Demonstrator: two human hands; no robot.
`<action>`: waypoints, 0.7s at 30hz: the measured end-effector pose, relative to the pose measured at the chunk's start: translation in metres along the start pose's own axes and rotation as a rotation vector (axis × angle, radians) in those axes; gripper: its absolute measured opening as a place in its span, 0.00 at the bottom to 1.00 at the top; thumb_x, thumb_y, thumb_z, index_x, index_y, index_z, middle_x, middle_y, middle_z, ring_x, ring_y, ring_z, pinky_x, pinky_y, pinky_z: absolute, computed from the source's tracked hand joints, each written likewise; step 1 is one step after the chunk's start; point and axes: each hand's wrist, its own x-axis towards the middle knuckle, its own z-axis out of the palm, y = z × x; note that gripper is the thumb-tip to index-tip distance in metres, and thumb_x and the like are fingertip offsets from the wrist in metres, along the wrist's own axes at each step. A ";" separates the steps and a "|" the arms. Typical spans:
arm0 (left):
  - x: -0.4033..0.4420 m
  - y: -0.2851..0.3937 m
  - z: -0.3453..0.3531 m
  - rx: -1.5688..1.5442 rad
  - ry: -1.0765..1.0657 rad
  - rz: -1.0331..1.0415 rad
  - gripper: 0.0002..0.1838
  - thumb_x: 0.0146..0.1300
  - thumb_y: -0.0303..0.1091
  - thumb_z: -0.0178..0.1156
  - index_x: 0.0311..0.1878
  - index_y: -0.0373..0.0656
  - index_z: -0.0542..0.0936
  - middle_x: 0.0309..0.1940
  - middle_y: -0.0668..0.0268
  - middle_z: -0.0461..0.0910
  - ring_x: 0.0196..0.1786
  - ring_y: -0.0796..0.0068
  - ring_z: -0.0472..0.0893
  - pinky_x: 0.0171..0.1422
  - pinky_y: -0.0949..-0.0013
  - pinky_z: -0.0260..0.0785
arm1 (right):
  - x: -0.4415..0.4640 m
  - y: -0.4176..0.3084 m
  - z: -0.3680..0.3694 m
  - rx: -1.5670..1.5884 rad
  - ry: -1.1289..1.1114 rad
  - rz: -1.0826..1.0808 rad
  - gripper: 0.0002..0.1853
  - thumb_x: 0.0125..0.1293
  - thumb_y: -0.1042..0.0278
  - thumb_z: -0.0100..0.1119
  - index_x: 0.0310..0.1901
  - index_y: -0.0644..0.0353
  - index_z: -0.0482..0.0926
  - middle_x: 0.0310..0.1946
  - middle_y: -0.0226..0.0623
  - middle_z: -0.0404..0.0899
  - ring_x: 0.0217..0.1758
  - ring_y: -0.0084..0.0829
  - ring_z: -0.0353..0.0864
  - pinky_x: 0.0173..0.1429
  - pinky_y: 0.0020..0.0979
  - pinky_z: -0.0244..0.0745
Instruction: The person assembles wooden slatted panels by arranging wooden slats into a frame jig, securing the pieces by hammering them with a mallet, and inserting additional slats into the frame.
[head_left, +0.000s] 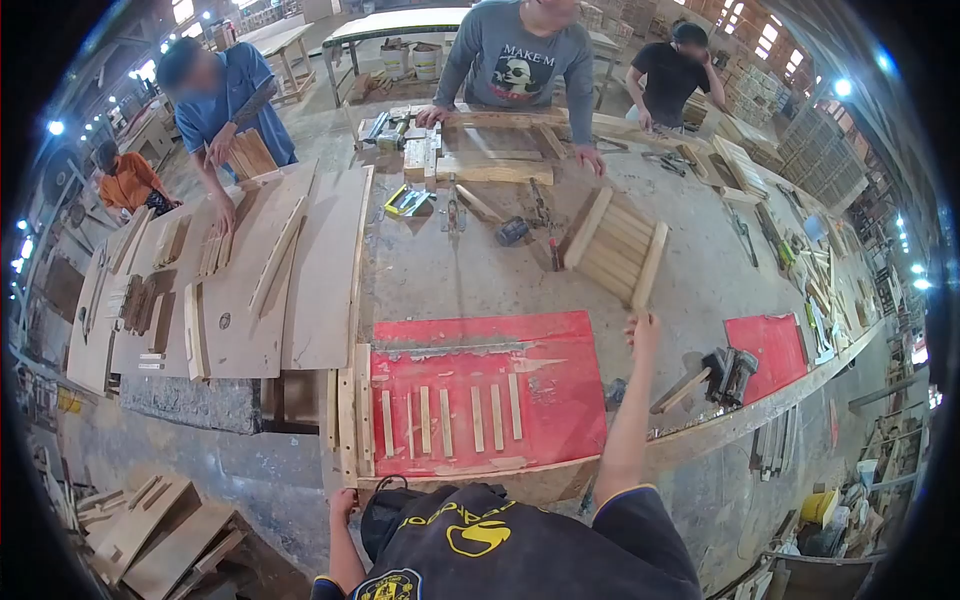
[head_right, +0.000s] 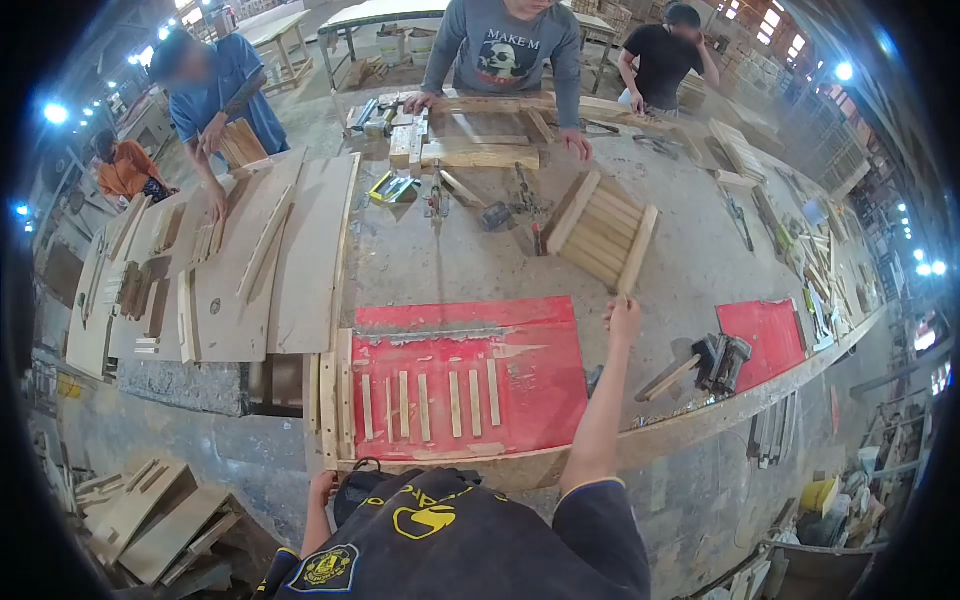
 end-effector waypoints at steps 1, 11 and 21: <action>-0.008 0.004 0.005 0.001 0.032 0.008 0.12 0.57 0.33 0.54 0.40 0.39 0.82 0.25 0.62 0.79 0.25 0.69 0.79 0.24 0.62 0.69 | -0.014 0.010 0.001 0.092 0.034 0.012 0.14 0.70 0.57 0.49 0.40 0.61 0.75 0.27 0.36 0.81 0.20 0.25 0.78 0.19 0.26 0.69; -0.012 0.005 0.009 -0.007 0.071 0.058 0.07 0.57 0.30 0.52 0.34 0.40 0.80 0.21 0.66 0.75 0.23 0.73 0.75 0.22 0.66 0.64 | -0.274 0.182 0.023 0.220 -0.174 0.306 0.06 0.68 0.68 0.51 0.35 0.58 0.75 0.24 0.35 0.81 0.17 0.26 0.78 0.16 0.26 0.68; -0.050 0.107 0.001 0.409 0.652 0.776 0.11 0.58 0.24 0.53 0.41 0.36 0.80 0.41 0.49 0.81 0.49 0.49 0.78 0.55 0.54 0.70 | -0.284 0.205 0.048 -0.445 -0.084 -0.296 0.19 0.57 0.55 0.63 0.38 0.65 0.77 0.33 0.50 0.78 0.41 0.49 0.78 0.47 0.44 0.72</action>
